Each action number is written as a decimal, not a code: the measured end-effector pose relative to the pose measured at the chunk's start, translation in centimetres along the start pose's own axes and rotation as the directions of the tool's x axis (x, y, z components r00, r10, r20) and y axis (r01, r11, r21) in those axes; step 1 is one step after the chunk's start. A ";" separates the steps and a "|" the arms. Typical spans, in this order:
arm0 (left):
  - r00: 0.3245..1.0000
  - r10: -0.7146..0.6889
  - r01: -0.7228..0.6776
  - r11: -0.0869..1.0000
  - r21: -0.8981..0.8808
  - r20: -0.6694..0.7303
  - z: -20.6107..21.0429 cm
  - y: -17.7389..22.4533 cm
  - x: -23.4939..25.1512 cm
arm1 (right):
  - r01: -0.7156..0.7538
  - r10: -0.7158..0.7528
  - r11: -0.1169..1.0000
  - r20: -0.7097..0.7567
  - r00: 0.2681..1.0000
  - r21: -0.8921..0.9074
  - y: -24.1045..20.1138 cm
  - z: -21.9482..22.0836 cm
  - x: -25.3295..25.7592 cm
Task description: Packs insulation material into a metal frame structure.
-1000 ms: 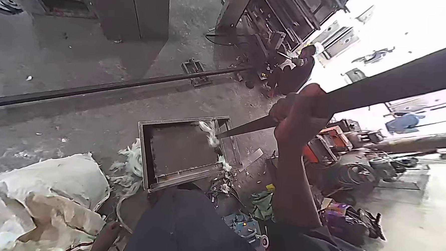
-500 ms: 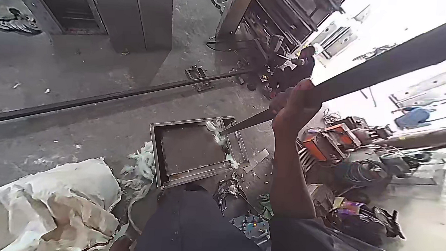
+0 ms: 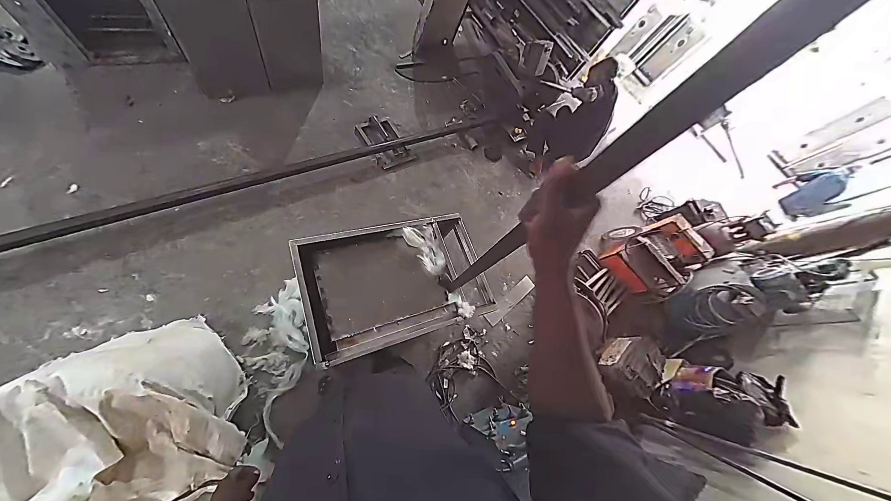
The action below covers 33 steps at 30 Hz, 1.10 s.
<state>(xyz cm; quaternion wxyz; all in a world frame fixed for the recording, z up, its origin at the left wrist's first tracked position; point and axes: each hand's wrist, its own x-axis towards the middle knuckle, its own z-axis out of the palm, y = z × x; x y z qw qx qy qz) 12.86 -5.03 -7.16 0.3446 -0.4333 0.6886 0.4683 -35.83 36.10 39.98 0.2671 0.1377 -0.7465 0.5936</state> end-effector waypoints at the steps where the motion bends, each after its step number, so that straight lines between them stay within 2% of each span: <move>1: 1.000 0.003 -0.003 1.000 -0.006 0.017 -0.4 1.9 -1.9 | -0.042 0.041 0.999 -0.011 0.999 -0.006 2.6 0.4 -0.7; 3: 0.999 -0.007 0.008 1.000 -0.012 0.040 -0.7 3.9 -3.5 | -0.122 0.123 0.992 -0.029 0.992 0.026 4.9 0.8 -0.6; 5: 0.999 0.018 -0.017 1.000 -0.016 0.028 -1.0 3.3 -2.8 | -0.173 0.173 0.985 -0.023 0.985 0.008 4.2 0.0 0.1; 8: 0.999 0.037 -0.036 0.999 0.016 -0.040 -1.2 2.2 -0.6 | -0.139 0.135 0.986 -0.056 0.989 -0.091 -1.7 -0.4 2.5; 10: 0.997 -0.005 0.008 1.000 0.029 -0.081 -1.7 2.1 -1.1 | -0.036 0.036 0.997 -0.007 0.999 -0.062 -6.3 -1.1 3.9; 14: 0.996 0.019 -0.021 1.000 -0.021 -0.091 -1.5 0.8 0.5 | 0.100 -0.115 0.992 0.260 0.959 0.072 -14.0 0.2 7.1; 16: 0.993 0.038 -0.044 0.998 -0.051 -0.109 -1.0 -0.1 0.1 | 0.142 -0.120 0.990 0.426 0.897 -0.020 -16.1 3.4 7.1; 19: 0.988 0.026 -0.047 0.990 -0.136 -0.150 -0.7 -0.6 -1.4 | 0.187 0.037 0.944 0.649 0.760 -0.273 -16.6 9.9 4.6; 21: 0.990 -0.013 -0.030 0.955 -0.295 -0.143 0.2 -0.4 -3.8 | 0.314 0.123 0.875 0.798 0.591 -0.367 -14.4 14.6 1.7; 23: 0.994 -0.023 -0.032 0.877 -0.480 -0.110 1.6 -0.3 -6.0 | 0.452 0.188 0.818 0.908 0.375 -0.357 -9.3 19.4 -1.9; 25: 0.995 0.049 -0.086 0.856 -0.510 -0.085 3.8 0.0 -8.0 | 0.521 0.357 0.754 0.915 0.188 -0.401 -3.8 23.5 -6.5; 27: 0.995 0.064 -0.092 0.854 -0.512 -0.073 6.5 0.8 -9.7 | 0.558 0.495 0.705 0.867 0.053 -0.437 2.8 26.4 -11.5; 29: 0.996 0.011 -0.064 0.802 -0.594 -0.092 8.8 2.9 -12.4 | 0.587 0.567 0.665 0.824 0.005 -0.462 9.4 27.4 -16.1; 31: 1.000 0.009 -0.024 0.680 -0.733 -0.024 9.3 6.0 -16.8 | 0.589 0.634 0.636 0.772 -0.031 -0.499 13.3 26.7 -20.0; 33: 0.999 0.032 -0.039 0.622 -0.782 -0.024 10.5 5.7 -17.4 | 0.593 0.667 0.622 0.742 -0.059 -0.511 16.7 25.9 -23.4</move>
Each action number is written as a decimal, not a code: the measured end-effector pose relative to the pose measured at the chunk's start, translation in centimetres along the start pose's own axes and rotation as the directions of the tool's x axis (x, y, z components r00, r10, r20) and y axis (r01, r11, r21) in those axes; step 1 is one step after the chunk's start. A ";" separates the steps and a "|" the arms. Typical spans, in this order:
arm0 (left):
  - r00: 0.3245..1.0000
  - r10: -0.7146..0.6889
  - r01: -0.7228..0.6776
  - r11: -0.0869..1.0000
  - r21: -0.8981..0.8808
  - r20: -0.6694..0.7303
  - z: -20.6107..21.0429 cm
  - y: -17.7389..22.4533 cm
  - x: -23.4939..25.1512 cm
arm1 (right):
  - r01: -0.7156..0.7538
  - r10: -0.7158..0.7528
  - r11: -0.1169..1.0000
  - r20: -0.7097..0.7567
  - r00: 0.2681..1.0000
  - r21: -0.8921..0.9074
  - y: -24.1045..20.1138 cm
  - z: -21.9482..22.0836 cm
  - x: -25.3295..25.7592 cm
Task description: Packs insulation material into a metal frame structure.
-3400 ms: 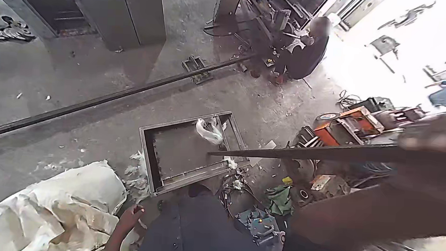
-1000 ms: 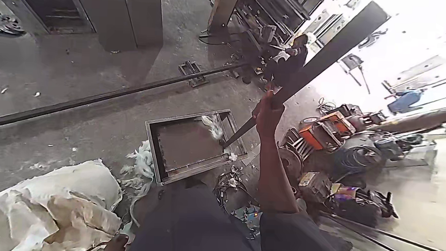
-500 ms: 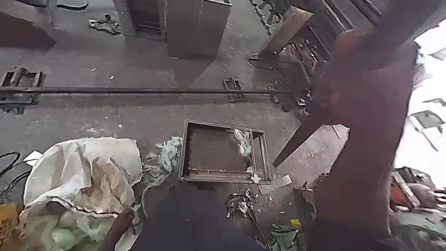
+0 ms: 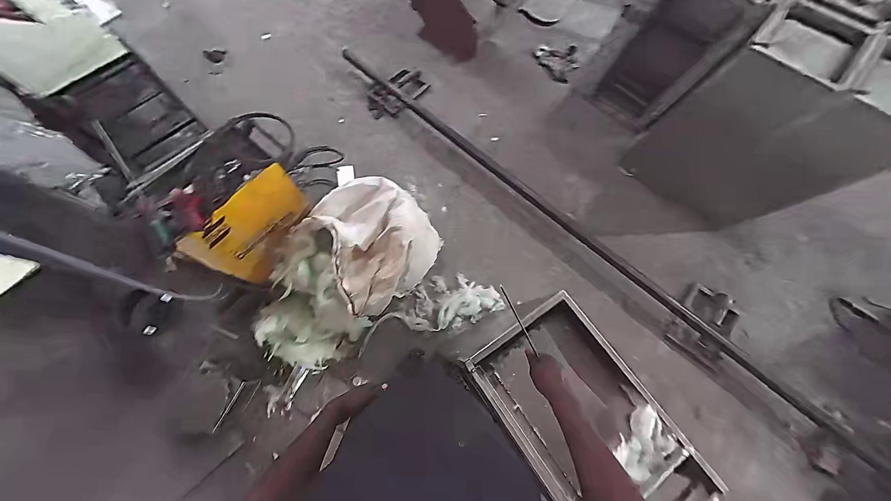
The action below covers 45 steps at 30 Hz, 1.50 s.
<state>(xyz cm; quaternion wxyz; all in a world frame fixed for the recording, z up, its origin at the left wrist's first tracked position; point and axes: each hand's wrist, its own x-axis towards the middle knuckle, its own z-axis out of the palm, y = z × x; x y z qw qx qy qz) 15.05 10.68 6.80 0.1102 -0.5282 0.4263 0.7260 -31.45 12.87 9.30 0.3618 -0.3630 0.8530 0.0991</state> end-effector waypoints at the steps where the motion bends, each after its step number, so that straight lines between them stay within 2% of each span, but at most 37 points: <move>1: 1.000 0.004 -0.005 1.000 -0.013 -0.026 0.2 -1.9 0.6 | 0.010 -0.010 1.000 0.004 1.000 0.022 0.6 2.2 1.0; 4: 0.979 -0.054 0.051 0.998 -0.021 -0.196 1.0 -5.9 1.6 | 0.038 -0.039 0.999 0.013 0.999 0.034 1.8 6.0 3.3; 7: 0.891 -0.149 0.105 0.987 -0.124 -0.429 2.4 -9.0 0.3 | 0.056 -0.054 0.998 0.085 0.995 -0.028 2.4 7.5 3.9; 9: 0.841 -0.178 0.098 0.979 -0.179 -0.511 3.2 -11.0 -0.7 | 0.082 -0.077 0.996 0.118 0.990 -0.046 2.8 8.1 4.1; 13: 0.840 -0.250 0.165 0.963 -0.213 -0.482 3.7 -14.9 -1.4 | 0.100 -0.088 0.992 0.140 0.986 -0.080 2.9 8.7 4.9; 17: 0.860 -0.244 0.187 0.968 -0.167 -0.448 3.3 -18.8 -0.7 | 0.055 -0.034 0.989 0.143 0.989 -0.141 2.1 8.9 4.9; 20: 0.860 -0.276 0.199 0.956 -0.217 -0.428 1.8 -18.6 -0.3 | 0.013 0.011 0.982 0.128 0.992 -0.187 0.9 8.5 4.7; 23: 0.855 -0.221 0.183 0.975 -0.125 -0.470 -2.1 -18.2 0.7 | -0.002 0.009 0.969 0.028 1.000 -0.246 -2.0 7.6 4.1; 27: 0.841 -0.214 0.294 0.952 0.087 -0.498 -11.4 -17.2 3.3 | -0.055 0.001 0.976 -0.242 0.970 -0.213 -6.9 7.7 2.2; 29: 0.844 -0.250 0.326 0.941 0.085 -0.474 -16.9 -16.1 4.4 | -0.086 0.035 0.970 -0.221 0.975 -0.227 -9.7 8.9 1.0; 31: 0.846 -0.276 0.326 0.945 0.032 -0.456 -22.0 -15.2 6.0 | -0.206 0.186 0.947 -0.103 0.977 -0.246 -12.1 10.5 0.4; 33: 0.859 -0.269 0.309 0.951 0.024 -0.436 -26.9 -13.8 8.1 | -0.336 0.333 0.922 -0.044 0.942 -0.191 -13.8 11.9 1.3; 36: 0.892 -0.251 0.308 0.946 0.098 -0.376 -33.5 -12.7 12.3 | -0.465 0.463 0.881 -0.047 0.885 -0.081 -15.7 13.4 2.4; 40: 0.913 -0.256 0.324 0.929 0.182 -0.319 -40.3 -11.3 20.2 | -0.576 0.570 0.810 -0.087 0.817 -0.111 -16.7 14.1 4.0; 45: 0.892 -0.193 0.289 0.938 0.190 -0.409 -45.4 -9.4 31.3 | -0.651 0.633 0.752 -0.161 0.757 -0.102 -16.2 15.6 5.4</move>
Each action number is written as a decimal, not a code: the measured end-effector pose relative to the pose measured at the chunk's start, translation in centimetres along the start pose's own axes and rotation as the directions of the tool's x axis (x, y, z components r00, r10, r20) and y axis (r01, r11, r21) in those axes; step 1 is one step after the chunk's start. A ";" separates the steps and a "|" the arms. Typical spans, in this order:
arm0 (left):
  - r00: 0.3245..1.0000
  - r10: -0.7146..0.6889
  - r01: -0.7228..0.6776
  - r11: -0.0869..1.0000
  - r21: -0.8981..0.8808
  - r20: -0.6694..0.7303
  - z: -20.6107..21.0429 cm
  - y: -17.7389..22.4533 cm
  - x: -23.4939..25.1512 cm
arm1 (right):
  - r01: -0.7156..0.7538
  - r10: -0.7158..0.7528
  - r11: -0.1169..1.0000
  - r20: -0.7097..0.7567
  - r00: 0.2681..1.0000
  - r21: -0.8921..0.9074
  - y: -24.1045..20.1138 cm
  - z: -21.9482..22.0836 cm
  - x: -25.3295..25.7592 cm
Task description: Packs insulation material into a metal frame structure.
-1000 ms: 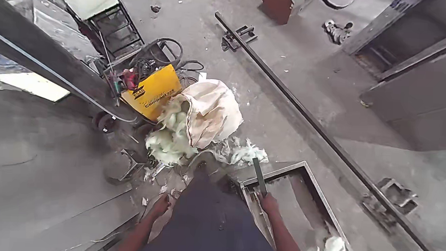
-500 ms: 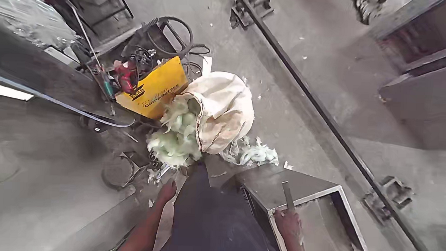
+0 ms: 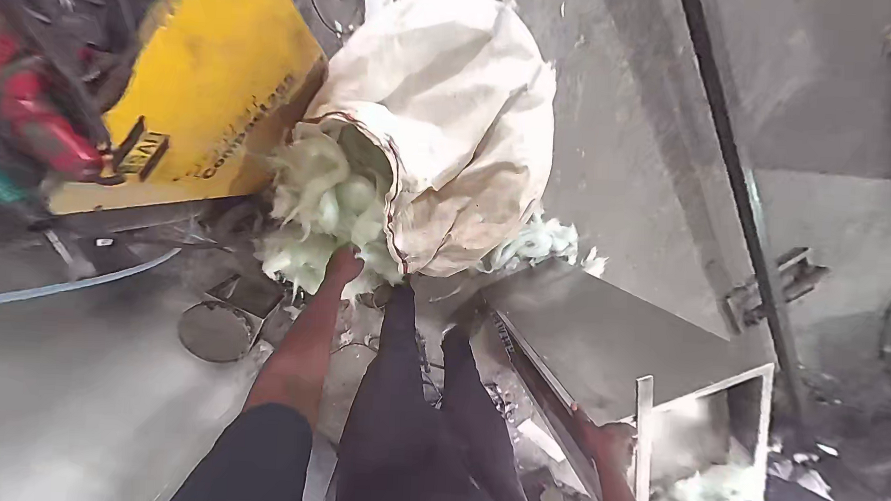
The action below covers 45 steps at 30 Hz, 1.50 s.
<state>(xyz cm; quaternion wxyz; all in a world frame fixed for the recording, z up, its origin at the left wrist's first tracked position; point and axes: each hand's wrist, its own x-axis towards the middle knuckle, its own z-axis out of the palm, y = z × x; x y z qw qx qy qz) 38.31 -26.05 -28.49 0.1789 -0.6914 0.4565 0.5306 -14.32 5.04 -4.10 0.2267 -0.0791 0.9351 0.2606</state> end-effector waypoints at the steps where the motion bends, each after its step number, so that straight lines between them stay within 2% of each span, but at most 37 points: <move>1: 0.998 -0.021 0.021 1.000 0.002 -0.060 0.0 1.0 2.1 | -0.008 0.008 1.000 -0.026 1.000 0.001 -0.1 0.4 0.3; 3: 0.983 -0.109 0.100 0.993 -0.061 -0.148 0.4 2.5 5.7 | -0.009 0.010 1.000 -0.047 0.999 0.018 -0.1 0.9 0.5; 5: 0.960 -0.219 0.174 0.954 -0.244 -0.173 1.6 3.3 8.4 | -0.006 0.009 0.999 -0.060 0.998 0.046 0.0 1.1 0.5; 8: 0.949 -0.256 0.127 0.845 -0.520 -0.183 3.9 4.3 11.5 | -0.020 0.024 0.997 -0.062 0.998 0.071 -0.8 1.0 0.5; 9: 0.941 -0.264 0.105 0.823 -0.559 -0.212 4.6 4.6 12.4 | -0.017 0.022 0.996 -0.062 0.998 0.084 -1.2 0.9 0.4; 13: 0.889 -0.367 0.220 0.868 -0.446 -0.274 5.5 5.6 14.6 | -0.043 0.046 0.998 -0.076 0.996 0.040 -1.9 0.9 0.1; 17: 0.907 -0.301 0.219 0.934 -0.281 -0.294 3.6 4.6 13.5 | -0.075 0.078 0.996 -0.064 0.995 0.057 -2.5 0.8 -0.2; 20: 0.905 -0.260 0.163 0.943 -0.291 -0.335 0.2 5.5 9.3 | -0.062 0.066 0.995 -0.054 0.996 0.076 -1.7 1.0 0.1; 24: 0.852 -0.178 -0.017 0.930 -0.366 -0.492 -5.6 8.4 2.3 | -0.049 0.056 0.989 -0.046 0.997 0.139 -1.3 1.1 0.1; 26: 0.811 -0.164 -0.159 0.861 -0.482 -0.561 -8.3 9.1 -0.7 | -0.048 0.055 0.987 -0.042 0.998 0.156 -1.2 1.1 -0.2; 29: 0.763 -0.138 -0.395 0.673 -0.625 -0.631 -11.1 9.8 -5.7 | -0.011 0.021 0.988 -0.063 0.998 0.154 -0.6 1.1 0.1; 32: 0.745 -0.150 -0.435 0.630 -0.643 -0.650 -12.9 10.5 -12.1 | 0.010 -0.001 0.982 -0.044 0.999 0.191 -0.2 0.8 -0.2; 35: 0.686 -0.132 -0.525 0.591 -0.612 -0.715 -14.1 11.3 -18.0 | 0.014 -0.012 0.977 -0.008 1.000 0.213 0.0 -0.1 -0.9; 40: 0.545 0.005 -0.716 0.523 -0.463 -0.838 -15.2 15.0 -27.9 | 0.086 -0.098 0.952 0.027 0.995 0.293 1.6 -0.5 -1.1; 43: 0.443 0.092 -0.812 0.463 -0.356 -0.892 -14.2 17.3 -34.1 | 0.217 -0.225 0.919 -0.013 0.974 0.328 3.6 0.4 -0.2; 45: 0.388 0.114 -0.846 0.437 -0.304 -0.915 -13.1 19.0 -38.3 | 0.365 -0.368 0.870 -0.057 0.928 0.332 5.5 0.1 -0.2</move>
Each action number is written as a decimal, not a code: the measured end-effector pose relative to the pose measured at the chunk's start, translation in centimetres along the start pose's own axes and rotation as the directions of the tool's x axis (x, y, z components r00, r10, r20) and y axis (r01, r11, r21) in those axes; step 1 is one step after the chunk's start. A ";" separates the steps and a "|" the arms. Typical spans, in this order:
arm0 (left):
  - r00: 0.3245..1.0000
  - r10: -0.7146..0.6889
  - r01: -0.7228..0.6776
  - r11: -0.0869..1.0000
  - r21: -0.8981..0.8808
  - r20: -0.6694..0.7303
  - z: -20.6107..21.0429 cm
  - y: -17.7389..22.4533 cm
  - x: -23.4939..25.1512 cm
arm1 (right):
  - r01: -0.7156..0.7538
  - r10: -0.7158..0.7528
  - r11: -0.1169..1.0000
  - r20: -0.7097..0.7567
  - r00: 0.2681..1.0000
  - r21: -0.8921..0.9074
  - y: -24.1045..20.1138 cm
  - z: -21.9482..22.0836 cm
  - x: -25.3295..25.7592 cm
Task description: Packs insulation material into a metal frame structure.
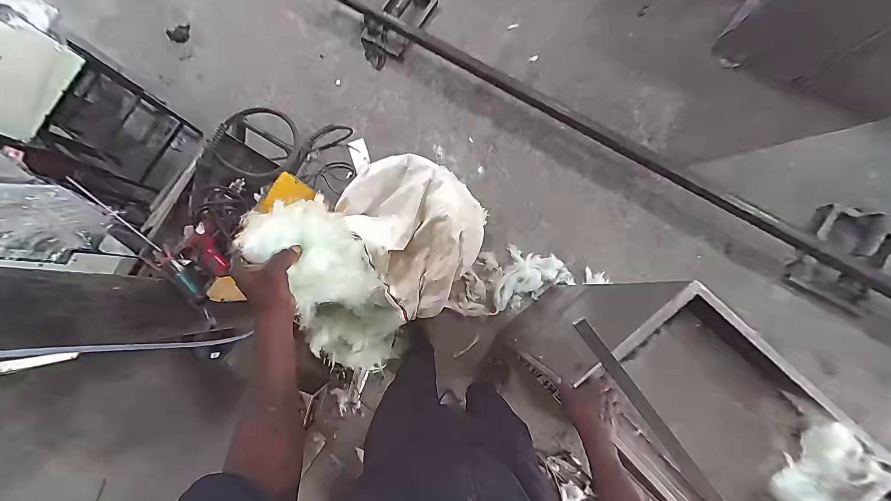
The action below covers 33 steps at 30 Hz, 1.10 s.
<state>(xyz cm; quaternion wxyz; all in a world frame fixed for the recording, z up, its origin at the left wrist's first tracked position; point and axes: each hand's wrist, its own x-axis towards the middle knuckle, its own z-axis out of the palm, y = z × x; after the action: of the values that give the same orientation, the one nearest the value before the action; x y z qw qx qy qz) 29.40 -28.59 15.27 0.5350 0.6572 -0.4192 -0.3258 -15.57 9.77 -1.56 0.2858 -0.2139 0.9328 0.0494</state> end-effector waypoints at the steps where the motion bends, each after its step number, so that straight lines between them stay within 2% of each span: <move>1: 0.999 0.036 -0.036 0.999 -0.009 -0.004 0.2 1.9 -1.4 | 0.074 -0.074 0.997 0.016 0.997 0.008 1.0 -0.9 -0.6; 3: 0.993 0.113 -0.113 0.994 0.001 0.030 0.0 5.0 -4.3 | 0.177 -0.180 0.982 0.047 0.982 0.070 3.2 -3.8 -2.4; 5: 0.981 0.164 -0.170 0.984 0.050 0.108 0.1 7.2 -7.3 | 0.186 -0.187 0.978 0.000 0.982 0.096 7.1 -6.3 -3.4; 9: 0.974 0.140 -0.138 0.990 -0.021 0.176 2.7 12.4 -14.2 | -0.001 0.031 0.980 -0.151 0.988 0.197 17.1 -9.8 -1.2; 10: 0.971 0.151 -0.150 0.989 -0.016 0.187 2.8 12.2 -15.0 | -0.036 0.073 0.975 -0.159 0.985 0.220 19.4 -10.3 -0.5; 12: 0.960 0.192 -0.183 0.981 -0.060 0.206 4.2 12.1 -16.2 | -0.063 0.088 0.979 -0.122 0.989 0.194 23.2 -10.9 1.3; 15: 0.935 0.207 -0.188 0.978 -0.092 0.287 7.7 14.2 -19.5 | -0.038 0.033 0.995 0.057 0.998 0.096 27.1 -9.9 3.6; 19: 0.874 0.303 -0.233 0.947 -0.220 0.380 13.6 17.9 -24.5 | 0.034 -0.073 0.989 0.283 0.956 0.141 29.4 -7.9 5.9; 21: 0.861 0.304 -0.207 0.942 -0.265 0.408 15.9 19.2 -26.8 | 0.097 -0.160 0.974 0.325 0.932 0.204 30.3 -7.2 6.0; 23: 0.856 0.293 -0.184 0.942 -0.280 0.426 18.1 20.9 -29.6 | 0.106 -0.163 0.977 0.331 0.929 0.183 30.7 -7.3 5.0; 25: 0.816 0.321 -0.171 0.928 -0.330 0.481 20.0 22.5 -32.0 | 0.098 -0.126 0.989 0.296 0.947 0.106 30.3 -8.3 3.5; 28: 0.714 0.412 -0.165 0.884 -0.437 0.566 22.4 24.6 -34.5 | 0.128 -0.131 0.991 0.167 0.977 0.026 30.5 -9.8 1.0; 31: 0.610 0.451 -0.130 0.868 -0.480 0.651 24.5 25.7 -36.5 | 0.122 -0.123 0.992 0.028 0.992 0.042 31.8 -13.0 -1.9; 33: 0.556 0.446 -0.116 0.877 -0.465 0.702 25.9 26.3 -38.2 | 0.061 -0.058 0.993 -0.033 0.998 0.097 33.1 -15.5 -4.2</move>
<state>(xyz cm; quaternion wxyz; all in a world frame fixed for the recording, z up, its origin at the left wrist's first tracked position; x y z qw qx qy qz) -15.32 -7.39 34.55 0.4515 0.2545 -0.6444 -0.5623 -34.58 37.91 12.69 0.2832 -0.2280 0.9315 -0.0079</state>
